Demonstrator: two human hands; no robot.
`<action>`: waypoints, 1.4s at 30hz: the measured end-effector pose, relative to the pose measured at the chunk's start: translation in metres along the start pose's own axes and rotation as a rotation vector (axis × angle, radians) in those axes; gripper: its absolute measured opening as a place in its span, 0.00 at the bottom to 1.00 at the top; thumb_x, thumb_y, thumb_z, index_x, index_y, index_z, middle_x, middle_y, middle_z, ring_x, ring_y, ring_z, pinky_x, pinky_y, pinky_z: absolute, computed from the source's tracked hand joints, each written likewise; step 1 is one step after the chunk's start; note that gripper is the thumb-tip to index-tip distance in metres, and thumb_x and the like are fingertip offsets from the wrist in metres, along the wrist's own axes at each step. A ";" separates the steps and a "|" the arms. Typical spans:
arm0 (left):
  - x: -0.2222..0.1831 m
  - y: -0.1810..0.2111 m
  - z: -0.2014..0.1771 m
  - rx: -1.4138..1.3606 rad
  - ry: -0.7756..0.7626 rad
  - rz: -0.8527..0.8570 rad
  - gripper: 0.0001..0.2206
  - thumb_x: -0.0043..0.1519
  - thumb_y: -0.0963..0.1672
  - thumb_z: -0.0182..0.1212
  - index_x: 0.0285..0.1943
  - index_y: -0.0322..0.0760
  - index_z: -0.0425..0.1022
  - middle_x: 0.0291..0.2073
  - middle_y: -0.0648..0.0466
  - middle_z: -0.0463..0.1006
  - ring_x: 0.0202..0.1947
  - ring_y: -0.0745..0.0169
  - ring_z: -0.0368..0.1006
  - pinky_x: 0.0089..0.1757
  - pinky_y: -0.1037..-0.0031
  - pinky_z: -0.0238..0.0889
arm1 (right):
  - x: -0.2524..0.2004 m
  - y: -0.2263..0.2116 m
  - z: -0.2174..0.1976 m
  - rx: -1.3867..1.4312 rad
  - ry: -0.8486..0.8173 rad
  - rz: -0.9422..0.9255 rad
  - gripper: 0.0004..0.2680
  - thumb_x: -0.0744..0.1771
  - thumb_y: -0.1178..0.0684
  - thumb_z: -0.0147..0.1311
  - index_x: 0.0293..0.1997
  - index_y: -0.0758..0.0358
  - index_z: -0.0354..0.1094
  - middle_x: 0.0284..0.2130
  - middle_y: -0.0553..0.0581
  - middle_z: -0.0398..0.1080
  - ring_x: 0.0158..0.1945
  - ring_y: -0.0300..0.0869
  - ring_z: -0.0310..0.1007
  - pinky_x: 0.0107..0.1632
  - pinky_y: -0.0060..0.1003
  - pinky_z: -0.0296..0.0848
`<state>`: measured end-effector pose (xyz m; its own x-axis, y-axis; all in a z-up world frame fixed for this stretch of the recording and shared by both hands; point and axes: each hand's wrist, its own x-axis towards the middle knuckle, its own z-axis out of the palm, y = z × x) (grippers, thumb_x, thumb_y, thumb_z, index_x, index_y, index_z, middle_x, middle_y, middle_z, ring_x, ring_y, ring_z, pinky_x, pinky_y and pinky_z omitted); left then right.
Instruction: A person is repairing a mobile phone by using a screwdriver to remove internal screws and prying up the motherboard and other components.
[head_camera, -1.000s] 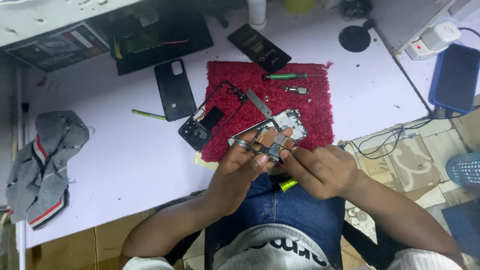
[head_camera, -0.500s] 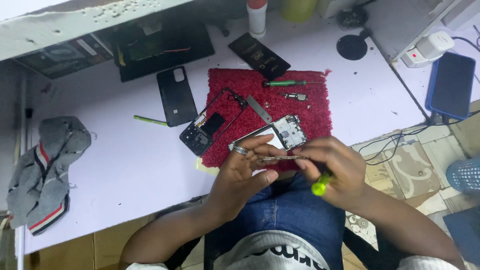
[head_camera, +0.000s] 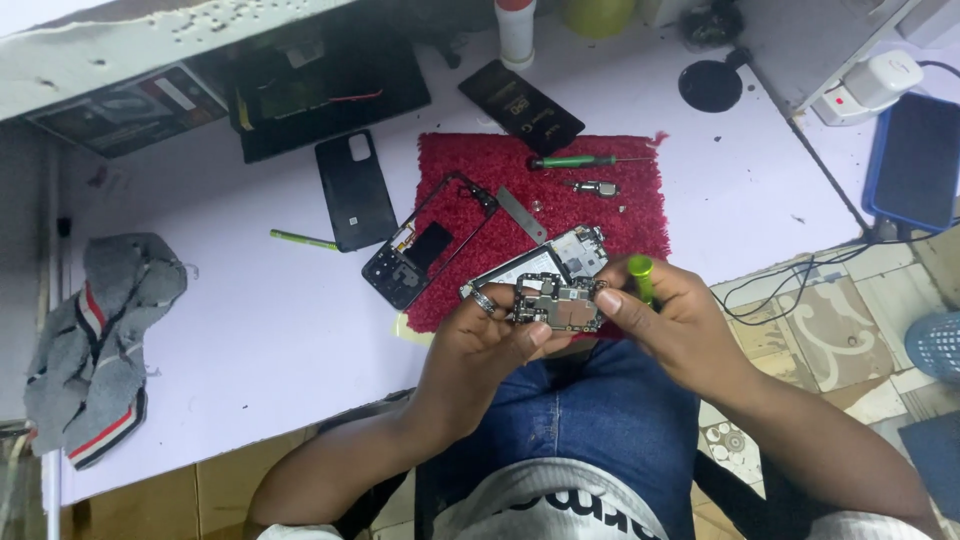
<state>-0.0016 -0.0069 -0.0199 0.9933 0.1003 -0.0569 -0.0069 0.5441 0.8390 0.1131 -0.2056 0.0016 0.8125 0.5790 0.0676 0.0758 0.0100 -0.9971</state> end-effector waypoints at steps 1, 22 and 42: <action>0.002 0.002 0.002 0.002 0.000 -0.001 0.15 0.66 0.38 0.65 0.58 0.19 0.71 0.50 0.34 0.81 0.52 0.41 0.83 0.55 0.49 0.78 | 0.001 0.004 -0.001 0.002 0.001 0.000 0.07 0.70 0.54 0.59 0.43 0.71 0.77 0.18 0.53 0.66 0.23 0.32 0.57 0.27 0.29 0.58; 0.003 0.017 0.006 0.113 -0.184 -0.090 0.20 0.70 0.50 0.59 0.64 0.33 0.68 0.58 0.37 0.82 0.54 0.37 0.84 0.57 0.51 0.78 | -0.004 0.010 -0.007 -0.038 -0.050 -0.073 0.05 0.70 0.53 0.58 0.38 0.59 0.72 0.29 0.48 0.69 0.31 0.36 0.67 0.34 0.31 0.68; 0.003 0.017 0.006 0.073 -0.070 -0.114 0.21 0.64 0.45 0.66 0.63 0.34 0.66 0.57 0.28 0.82 0.54 0.27 0.84 0.56 0.46 0.79 | -0.011 0.015 -0.002 -0.329 0.094 -0.429 0.08 0.72 0.50 0.53 0.43 0.62 0.75 0.30 0.50 0.77 0.30 0.35 0.74 0.35 0.30 0.73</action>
<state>0.0016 -0.0029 -0.0026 0.9928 -0.0181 -0.1184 0.1122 0.4863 0.8665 0.1059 -0.2134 -0.0142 0.7157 0.5037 0.4839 0.5766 -0.0351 -0.8163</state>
